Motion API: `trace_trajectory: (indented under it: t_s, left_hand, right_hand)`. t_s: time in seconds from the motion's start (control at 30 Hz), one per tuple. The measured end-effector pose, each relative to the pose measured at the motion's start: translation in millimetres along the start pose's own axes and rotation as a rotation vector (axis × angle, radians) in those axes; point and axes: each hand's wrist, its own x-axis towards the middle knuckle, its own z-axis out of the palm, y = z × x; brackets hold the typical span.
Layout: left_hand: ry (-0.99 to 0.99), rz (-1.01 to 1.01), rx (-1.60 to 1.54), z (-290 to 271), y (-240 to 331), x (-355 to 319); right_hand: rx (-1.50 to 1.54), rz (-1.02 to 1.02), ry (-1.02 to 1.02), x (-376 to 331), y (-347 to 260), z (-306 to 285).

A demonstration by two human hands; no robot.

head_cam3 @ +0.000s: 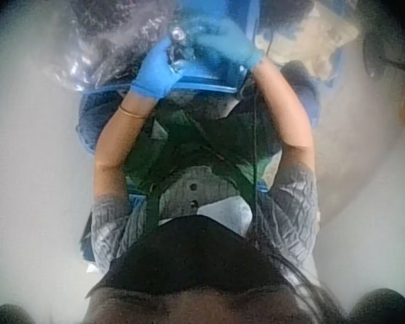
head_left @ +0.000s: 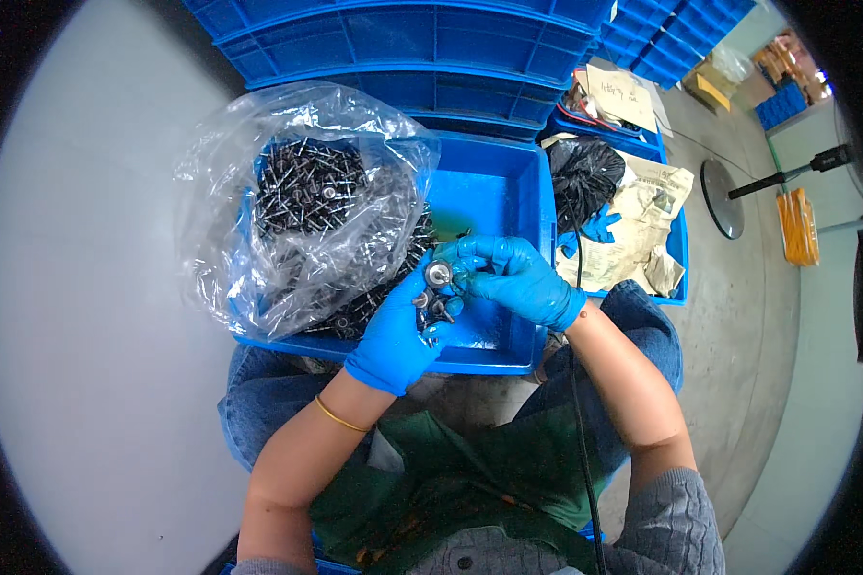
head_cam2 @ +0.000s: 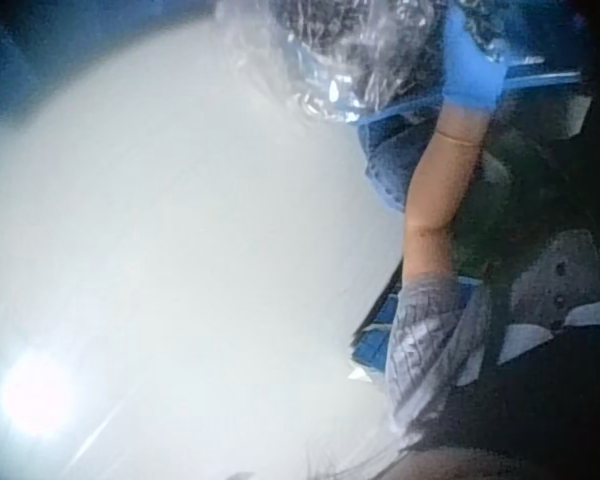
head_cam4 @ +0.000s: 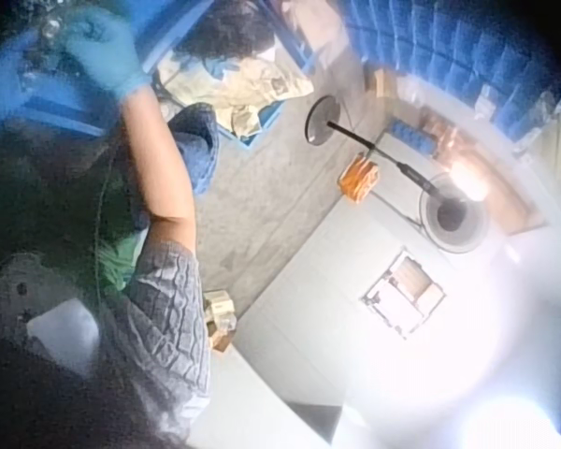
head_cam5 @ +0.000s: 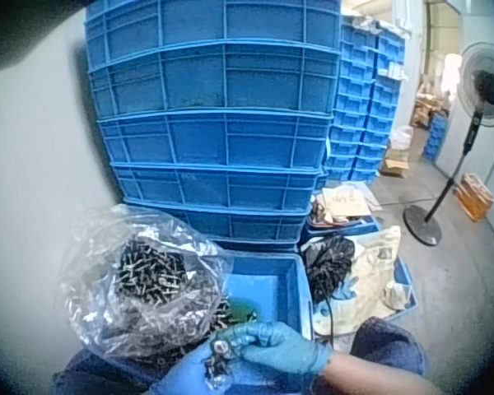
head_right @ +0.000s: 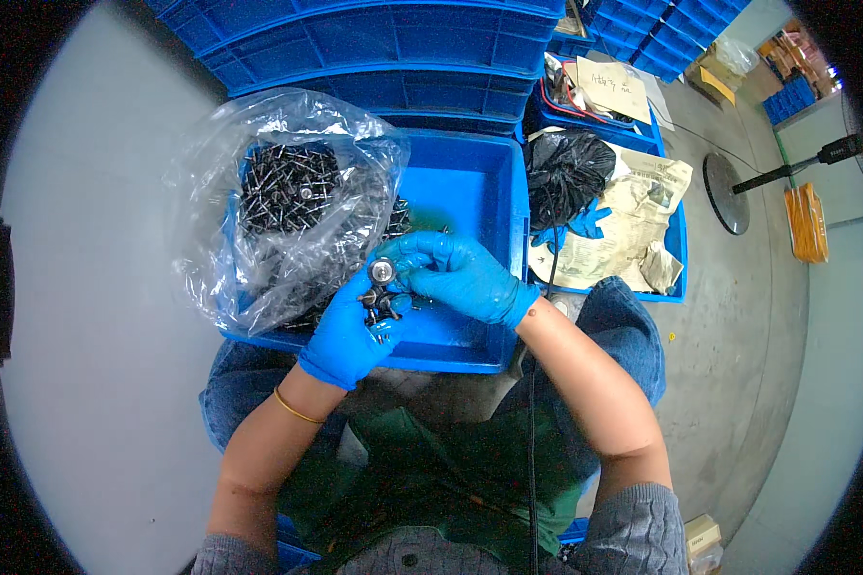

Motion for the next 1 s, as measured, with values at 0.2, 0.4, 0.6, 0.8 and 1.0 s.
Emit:
trace_trajectory:
  t_s: [0.2, 0.4, 0.6, 0.8, 1.0]
  left_hand:
    - [-0.062, 0.092, 0.272, -7, -8, 0]
    - [-0.053, 0.05, 0.24, -3, 0, 1]
    - [0.163, -0.192, -0.373, 0, 0, 5]
    - [0.386, -0.262, -0.395, -2, 10, 17]
    - [0.27, 0.308, 0.457, -18, 25, 0]
  right_hand:
    - [-0.331, -0.001, 0.03, -4, -3, 10]
    - [-0.261, -0.026, -0.019, -3, 6, -5]
    - [-0.388, -0.166, 0.082, -1, 1, 11]
    - [0.273, 0.033, 0.426, 22, 12, -22]
    - [-0.678, 0.194, 0.331, 53, 66, -84]
